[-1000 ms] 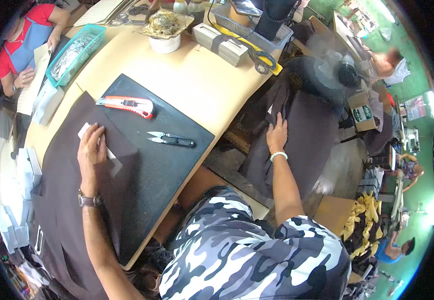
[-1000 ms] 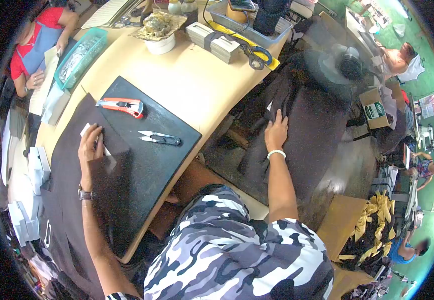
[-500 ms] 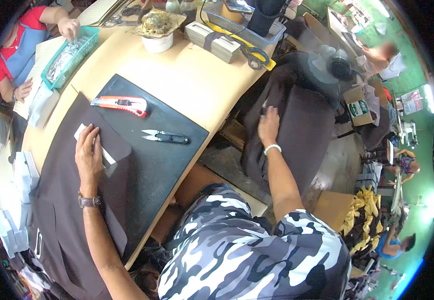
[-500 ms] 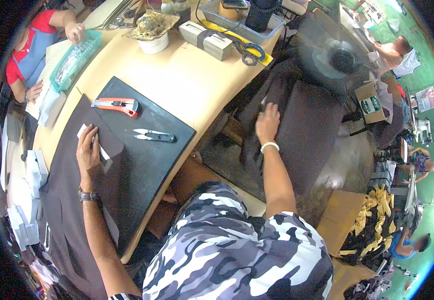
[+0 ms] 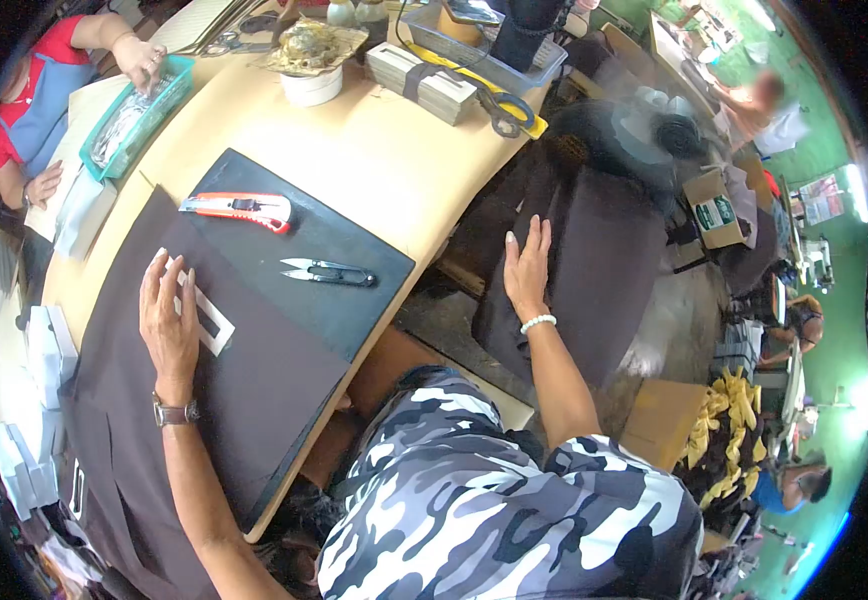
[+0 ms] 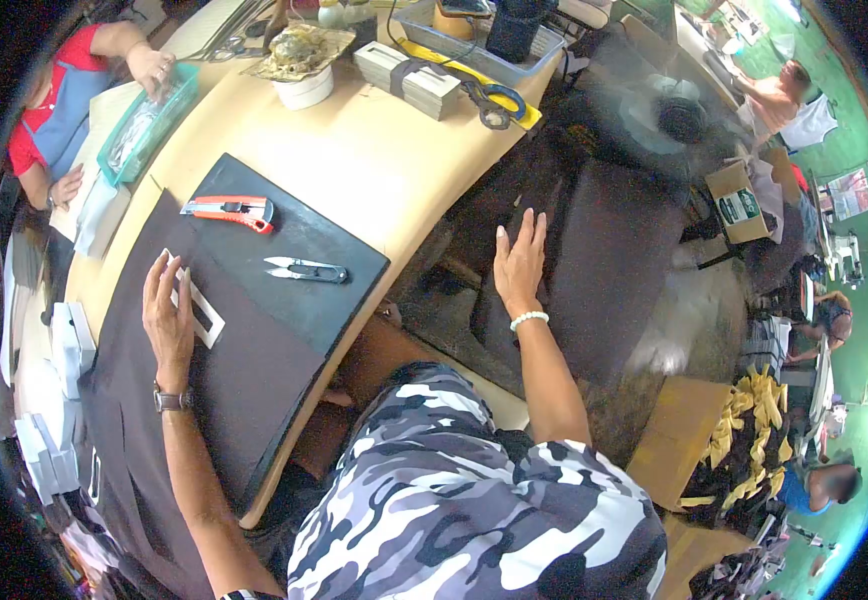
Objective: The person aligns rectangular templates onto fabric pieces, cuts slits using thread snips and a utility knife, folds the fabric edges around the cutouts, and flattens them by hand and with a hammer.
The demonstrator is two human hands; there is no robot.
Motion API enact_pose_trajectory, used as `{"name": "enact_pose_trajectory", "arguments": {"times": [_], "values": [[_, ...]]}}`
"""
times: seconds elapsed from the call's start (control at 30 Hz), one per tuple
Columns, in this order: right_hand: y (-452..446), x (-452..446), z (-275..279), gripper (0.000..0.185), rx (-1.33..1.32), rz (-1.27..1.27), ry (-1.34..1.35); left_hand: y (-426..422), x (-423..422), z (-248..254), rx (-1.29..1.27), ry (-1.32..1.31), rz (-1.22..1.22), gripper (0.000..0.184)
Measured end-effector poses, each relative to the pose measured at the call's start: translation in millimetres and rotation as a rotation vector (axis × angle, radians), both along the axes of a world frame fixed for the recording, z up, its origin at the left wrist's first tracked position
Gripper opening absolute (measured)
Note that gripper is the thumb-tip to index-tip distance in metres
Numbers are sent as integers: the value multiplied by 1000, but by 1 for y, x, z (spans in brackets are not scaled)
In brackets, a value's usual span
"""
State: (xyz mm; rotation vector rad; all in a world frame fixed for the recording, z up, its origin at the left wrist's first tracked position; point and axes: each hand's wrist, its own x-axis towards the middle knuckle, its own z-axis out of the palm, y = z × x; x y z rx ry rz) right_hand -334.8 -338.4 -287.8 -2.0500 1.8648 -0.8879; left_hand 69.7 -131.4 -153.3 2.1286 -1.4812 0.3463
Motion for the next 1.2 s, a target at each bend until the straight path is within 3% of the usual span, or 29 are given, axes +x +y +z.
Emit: {"name": "enact_pose_trajectory", "arguments": {"times": [0.1, 0.13, 0.23, 0.27, 0.33, 0.43, 0.5, 0.57, 0.77, 0.9, 1.0, 1.2], "values": [[16, 21, 30, 50, -80, 106, -333, 21, 1, 11, 152, 10, 46, 29], [18, 30, 39, 47, -177, 165, -330, 29, -3, 15, 173, -34, 50, 30], [44, 75, 100, 40, -257, 418, -472, 56, -15, 21, 287, -23, 61, 50], [53, 90, 115, 37, -310, 523, -411, 65, -19, 25, 363, 49, 70, 60], [81, 122, 145, 32, -311, 738, -406, 83, -24, 22, 435, 80, 116, 65], [125, 162, 166, 41, -280, 1175, -229, 111, -30, 2, 441, 104, 212, 69], [157, 181, 157, 51, -198, 1390, -82, 120, -47, -3, 419, 81, 280, 68], [172, 187, 138, 53, -144, 1452, 19, 121, -71, 0, 409, 119, 370, 66], [144, 152, 144, 49, -108, 1461, 191, 119, -115, 19, 528, 263, 534, 72], [118, 140, 146, 37, -231, 1318, 164, 112, -99, 24, 443, 179, 352, 77], [100, 150, 142, 27, -350, 947, 135, 98, -99, 26, 402, 157, 214, 81], [82, 156, 139, 24, -9, 777, -7, 73, -156, 6, 393, 242, -56, 83]]}}
